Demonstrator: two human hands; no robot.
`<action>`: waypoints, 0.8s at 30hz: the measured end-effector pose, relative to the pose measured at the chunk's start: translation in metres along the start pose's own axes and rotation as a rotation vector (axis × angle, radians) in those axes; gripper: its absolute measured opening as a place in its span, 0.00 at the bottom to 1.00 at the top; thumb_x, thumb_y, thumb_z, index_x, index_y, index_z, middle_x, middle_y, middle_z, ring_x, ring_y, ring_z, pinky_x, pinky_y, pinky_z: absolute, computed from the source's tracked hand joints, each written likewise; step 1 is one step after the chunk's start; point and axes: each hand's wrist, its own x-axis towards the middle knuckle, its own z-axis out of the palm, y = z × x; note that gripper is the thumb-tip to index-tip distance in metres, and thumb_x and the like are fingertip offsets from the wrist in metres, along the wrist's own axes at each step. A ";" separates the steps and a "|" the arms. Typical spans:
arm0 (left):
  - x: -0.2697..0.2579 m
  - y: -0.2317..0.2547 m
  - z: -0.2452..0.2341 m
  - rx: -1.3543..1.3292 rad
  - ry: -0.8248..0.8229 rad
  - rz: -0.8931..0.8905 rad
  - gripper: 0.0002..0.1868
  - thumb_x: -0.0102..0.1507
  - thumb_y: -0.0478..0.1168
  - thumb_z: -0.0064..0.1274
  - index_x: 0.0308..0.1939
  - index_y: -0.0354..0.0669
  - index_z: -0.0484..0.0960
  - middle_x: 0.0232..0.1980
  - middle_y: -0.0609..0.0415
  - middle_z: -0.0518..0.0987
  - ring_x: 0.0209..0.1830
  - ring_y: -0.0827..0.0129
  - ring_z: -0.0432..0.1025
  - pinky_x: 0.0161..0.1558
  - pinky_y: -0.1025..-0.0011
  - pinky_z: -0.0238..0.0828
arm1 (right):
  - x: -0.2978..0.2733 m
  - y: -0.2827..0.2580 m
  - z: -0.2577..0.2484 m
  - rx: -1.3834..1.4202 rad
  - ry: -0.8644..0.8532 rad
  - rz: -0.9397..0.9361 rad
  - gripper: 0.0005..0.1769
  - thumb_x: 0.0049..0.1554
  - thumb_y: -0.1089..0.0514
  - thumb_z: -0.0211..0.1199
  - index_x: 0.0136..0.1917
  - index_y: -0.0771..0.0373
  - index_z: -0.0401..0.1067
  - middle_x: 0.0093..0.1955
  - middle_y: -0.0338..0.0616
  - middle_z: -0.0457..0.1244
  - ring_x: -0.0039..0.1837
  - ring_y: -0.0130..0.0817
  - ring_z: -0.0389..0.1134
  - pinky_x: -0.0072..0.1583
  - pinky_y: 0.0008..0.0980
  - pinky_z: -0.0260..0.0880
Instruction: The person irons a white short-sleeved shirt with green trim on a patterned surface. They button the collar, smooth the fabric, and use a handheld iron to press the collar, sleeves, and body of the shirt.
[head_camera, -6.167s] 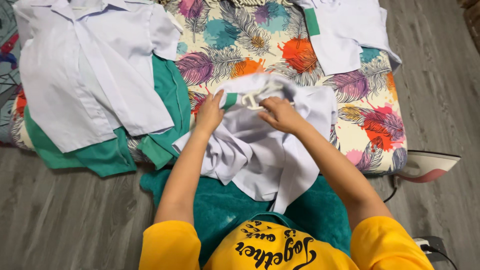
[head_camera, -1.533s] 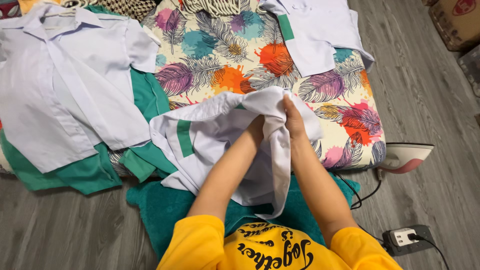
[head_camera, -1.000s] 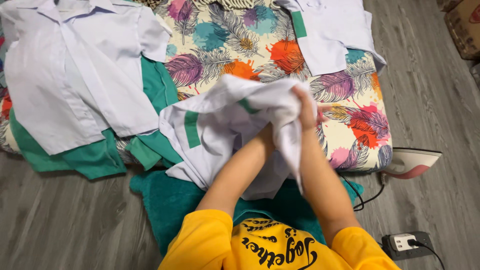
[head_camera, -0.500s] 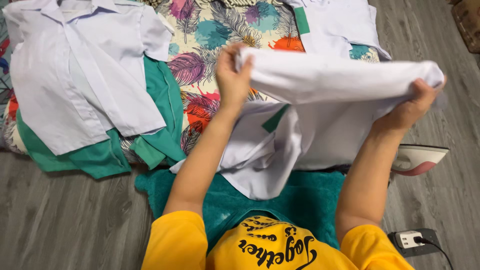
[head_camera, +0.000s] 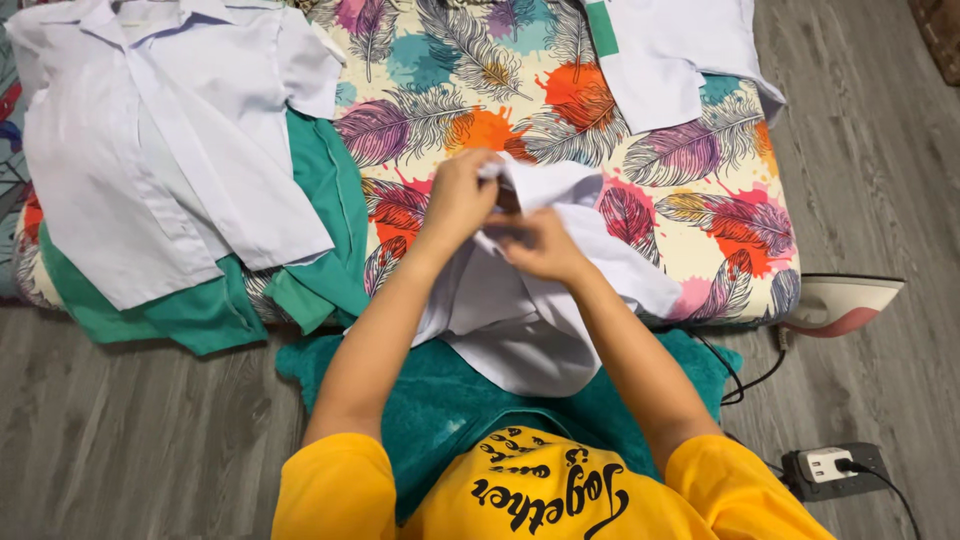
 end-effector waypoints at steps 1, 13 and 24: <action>0.000 0.000 -0.004 -0.050 0.002 -0.048 0.11 0.60 0.34 0.55 0.47 0.39 0.85 0.44 0.43 0.84 0.44 0.53 0.80 0.48 0.61 0.75 | 0.001 -0.004 -0.005 0.073 0.040 0.129 0.20 0.54 0.55 0.67 0.60 0.61 0.78 0.60 0.49 0.71 0.62 0.41 0.73 0.63 0.39 0.74; -0.006 0.092 -0.073 -0.112 0.073 0.493 0.15 0.60 0.30 0.58 0.51 0.42 0.83 0.41 0.48 0.79 0.43 0.55 0.77 0.46 0.64 0.74 | 0.026 0.048 -0.050 -0.238 0.113 0.120 0.24 0.49 0.53 0.75 0.56 0.64 0.75 0.47 0.50 0.70 0.51 0.41 0.74 0.56 0.40 0.74; -0.002 0.005 -0.139 -0.448 0.679 0.145 0.12 0.77 0.40 0.53 0.45 0.32 0.78 0.41 0.59 0.76 0.41 0.78 0.68 0.46 0.76 0.67 | -0.060 0.103 -0.151 -0.319 0.380 0.117 0.14 0.67 0.58 0.59 0.62 0.66 0.74 0.52 0.46 0.69 0.52 0.38 0.69 0.54 0.34 0.69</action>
